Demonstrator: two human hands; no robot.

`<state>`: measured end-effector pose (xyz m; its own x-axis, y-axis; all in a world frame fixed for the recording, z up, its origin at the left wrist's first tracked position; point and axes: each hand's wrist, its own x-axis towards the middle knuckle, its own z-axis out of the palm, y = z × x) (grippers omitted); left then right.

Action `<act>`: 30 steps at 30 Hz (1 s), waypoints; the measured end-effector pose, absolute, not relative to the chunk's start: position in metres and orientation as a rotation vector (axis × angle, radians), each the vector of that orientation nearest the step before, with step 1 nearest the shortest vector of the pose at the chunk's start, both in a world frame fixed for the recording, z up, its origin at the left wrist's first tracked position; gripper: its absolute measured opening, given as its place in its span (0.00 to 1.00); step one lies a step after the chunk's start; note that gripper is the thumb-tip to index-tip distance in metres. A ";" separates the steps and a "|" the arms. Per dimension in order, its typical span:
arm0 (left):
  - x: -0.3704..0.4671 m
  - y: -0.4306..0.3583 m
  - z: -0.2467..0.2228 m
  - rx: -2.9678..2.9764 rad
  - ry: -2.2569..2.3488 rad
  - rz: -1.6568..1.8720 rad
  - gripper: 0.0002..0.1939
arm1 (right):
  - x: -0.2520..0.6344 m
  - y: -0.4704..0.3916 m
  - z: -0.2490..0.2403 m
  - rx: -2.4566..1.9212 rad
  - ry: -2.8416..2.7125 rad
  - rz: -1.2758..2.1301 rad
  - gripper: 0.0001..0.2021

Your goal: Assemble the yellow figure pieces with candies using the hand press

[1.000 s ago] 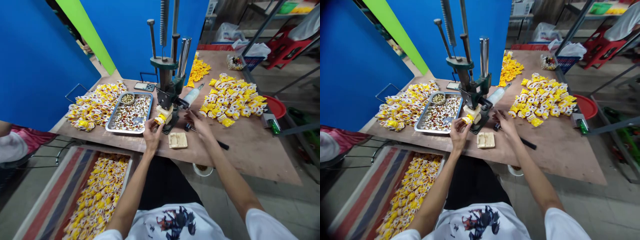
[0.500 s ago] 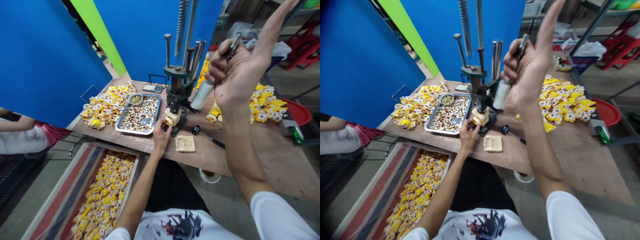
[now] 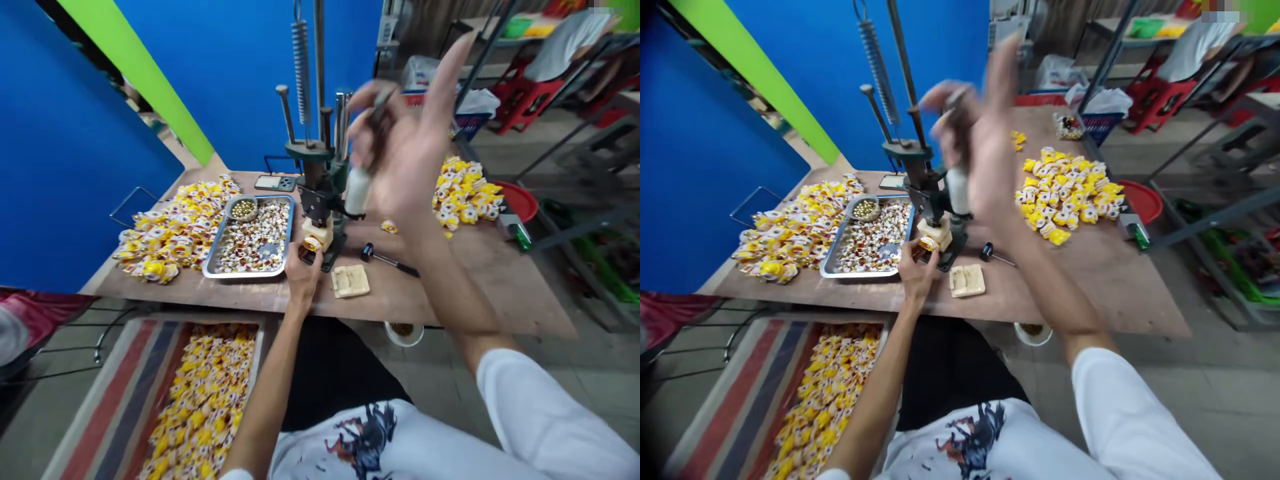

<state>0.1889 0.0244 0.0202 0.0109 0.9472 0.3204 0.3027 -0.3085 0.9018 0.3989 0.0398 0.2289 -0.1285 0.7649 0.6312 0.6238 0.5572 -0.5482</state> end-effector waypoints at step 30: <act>0.148 0.013 0.044 1.323 1.178 0.690 0.27 | 0.424 -0.095 0.023 -1.460 -1.613 0.610 0.21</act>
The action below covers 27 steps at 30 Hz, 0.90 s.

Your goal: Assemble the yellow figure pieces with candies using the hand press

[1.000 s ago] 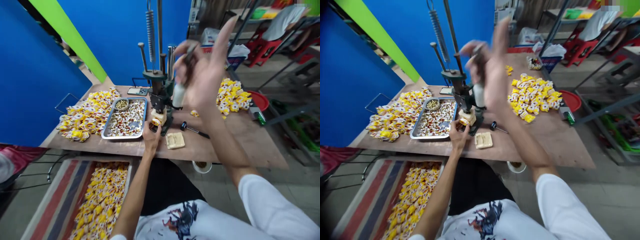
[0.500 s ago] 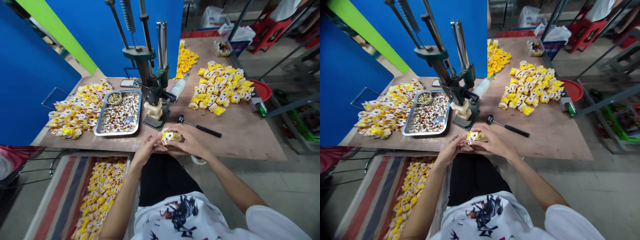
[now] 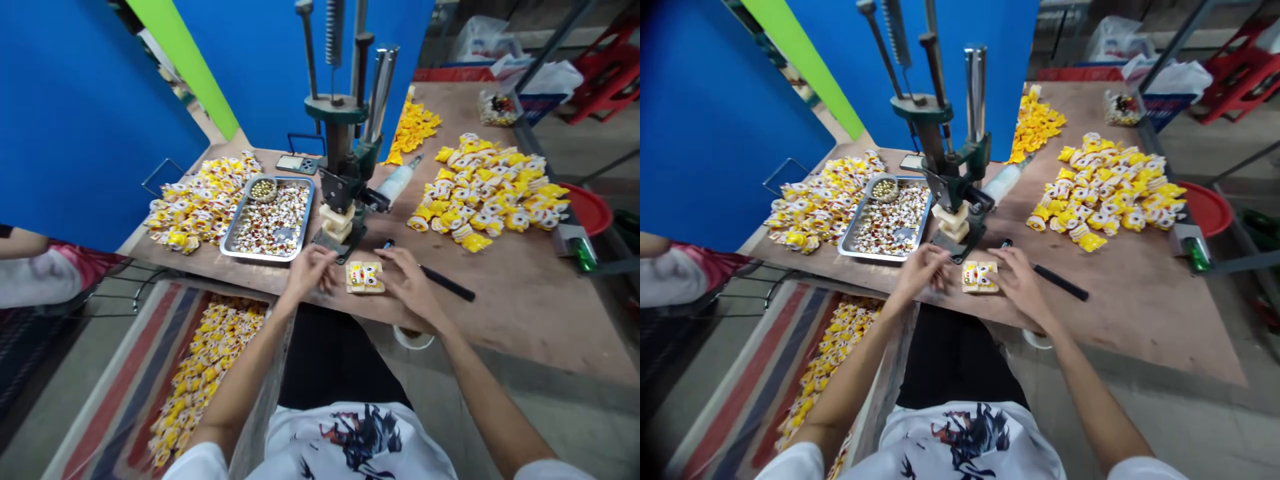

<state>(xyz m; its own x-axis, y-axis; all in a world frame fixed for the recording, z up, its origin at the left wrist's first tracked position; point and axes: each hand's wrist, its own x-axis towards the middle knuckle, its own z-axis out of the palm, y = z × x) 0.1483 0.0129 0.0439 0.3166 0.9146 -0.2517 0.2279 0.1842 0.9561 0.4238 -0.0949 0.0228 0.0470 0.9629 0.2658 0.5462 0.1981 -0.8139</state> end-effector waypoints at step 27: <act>0.057 0.132 0.067 2.675 1.426 0.275 0.07 | 0.390 -0.077 0.058 -1.364 -1.628 0.491 0.14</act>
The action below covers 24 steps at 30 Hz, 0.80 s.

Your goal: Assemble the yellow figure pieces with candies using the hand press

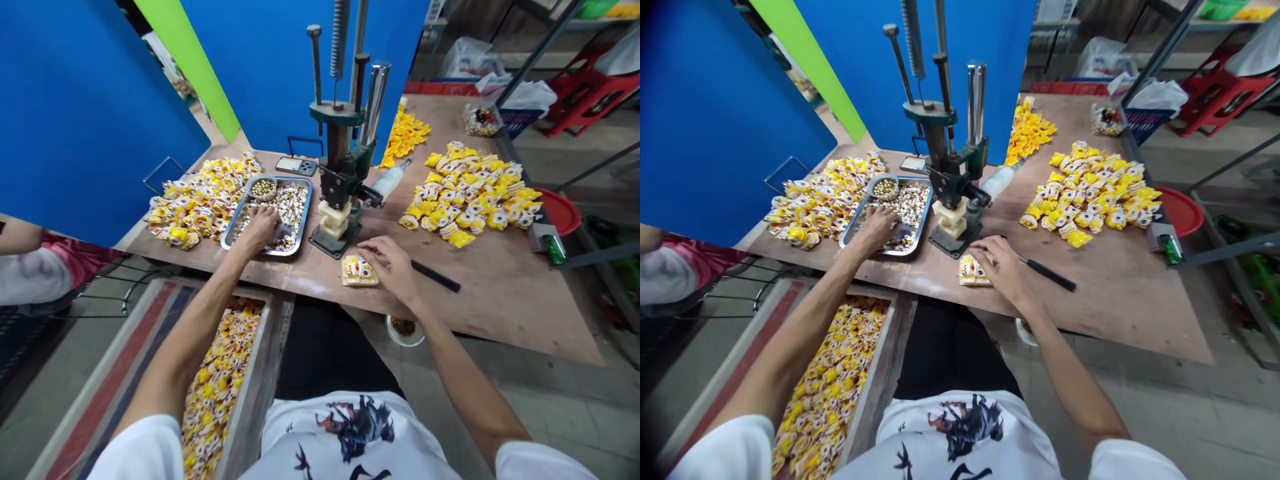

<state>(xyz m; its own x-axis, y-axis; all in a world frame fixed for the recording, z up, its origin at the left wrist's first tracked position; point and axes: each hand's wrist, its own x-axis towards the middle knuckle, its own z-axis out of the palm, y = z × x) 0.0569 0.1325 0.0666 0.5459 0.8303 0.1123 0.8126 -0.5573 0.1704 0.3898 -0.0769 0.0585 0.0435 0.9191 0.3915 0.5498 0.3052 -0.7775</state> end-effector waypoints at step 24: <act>0.183 0.030 0.050 0.973 0.874 0.327 0.11 | 0.410 -0.027 0.019 -1.355 -1.552 1.197 0.18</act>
